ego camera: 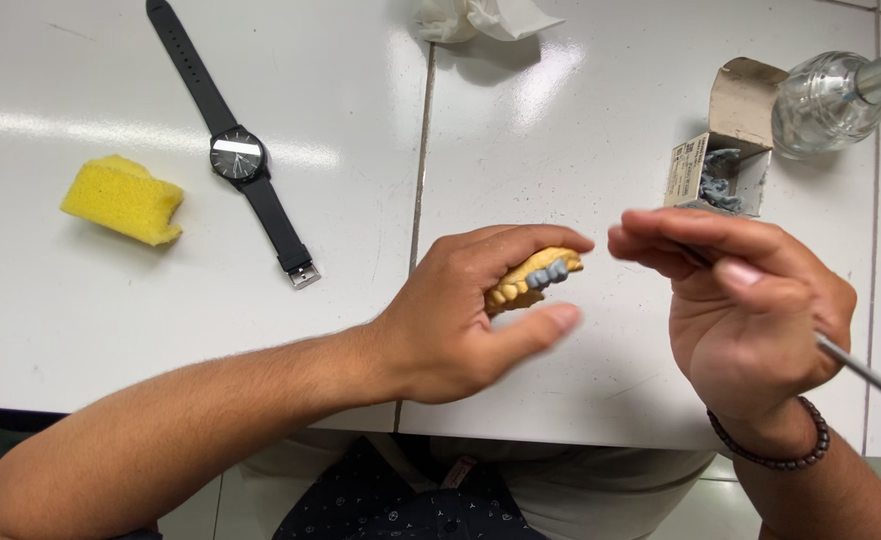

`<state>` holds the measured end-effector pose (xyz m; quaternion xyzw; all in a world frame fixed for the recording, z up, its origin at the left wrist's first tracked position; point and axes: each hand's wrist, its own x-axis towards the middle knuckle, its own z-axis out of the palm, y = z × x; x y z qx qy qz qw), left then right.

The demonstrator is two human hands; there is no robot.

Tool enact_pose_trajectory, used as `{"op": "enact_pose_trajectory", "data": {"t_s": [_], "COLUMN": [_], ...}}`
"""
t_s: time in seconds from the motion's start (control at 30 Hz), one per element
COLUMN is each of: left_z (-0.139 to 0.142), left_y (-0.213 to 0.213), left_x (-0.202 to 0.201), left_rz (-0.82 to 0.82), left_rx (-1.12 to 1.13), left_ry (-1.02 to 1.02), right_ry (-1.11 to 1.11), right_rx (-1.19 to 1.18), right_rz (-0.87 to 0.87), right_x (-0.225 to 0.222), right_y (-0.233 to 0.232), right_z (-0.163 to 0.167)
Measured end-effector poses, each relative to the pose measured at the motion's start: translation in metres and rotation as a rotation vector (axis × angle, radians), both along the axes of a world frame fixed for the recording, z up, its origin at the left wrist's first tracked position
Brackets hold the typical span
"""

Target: The person holds a yellow dental plaster model with artificial teeth in one hand and uses a metal wax carver to shape and smooth blue wax along the teeth, periodically rotating the model and repositioning the tool to work different surfaces.

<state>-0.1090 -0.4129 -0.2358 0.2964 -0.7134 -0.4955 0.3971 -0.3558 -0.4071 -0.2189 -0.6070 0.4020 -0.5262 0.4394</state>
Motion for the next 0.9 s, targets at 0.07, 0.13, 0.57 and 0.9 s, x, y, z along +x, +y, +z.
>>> {"op": "enact_pose_trajectory", "data": {"t_s": [0.07, 0.13, 0.57, 0.9], "left_z": [0.024, 0.041, 0.137, 0.136], "left_y": [-0.002, -0.007, -0.014, -0.026], "left_x": [-0.006, -0.016, -0.066, -0.025], "left_rz": [-0.045, -0.083, 0.043, 0.047], "left_rx": [0.185, 0.477, 0.214, 0.231], "left_ry": [0.086, 0.149, 0.194, 0.198], "right_ry": [-0.016, -0.074, 0.239, 0.343], "right_rx": [-0.011, -0.02, -0.155, -0.222], "right_rz": [0.036, 0.058, 0.097, 0.074], "right_x": [-0.011, -0.019, -0.052, 0.0], "right_y": [-0.004, -0.009, -0.021, -0.028], "right_z": [0.018, 0.032, 0.145, 0.16]}}
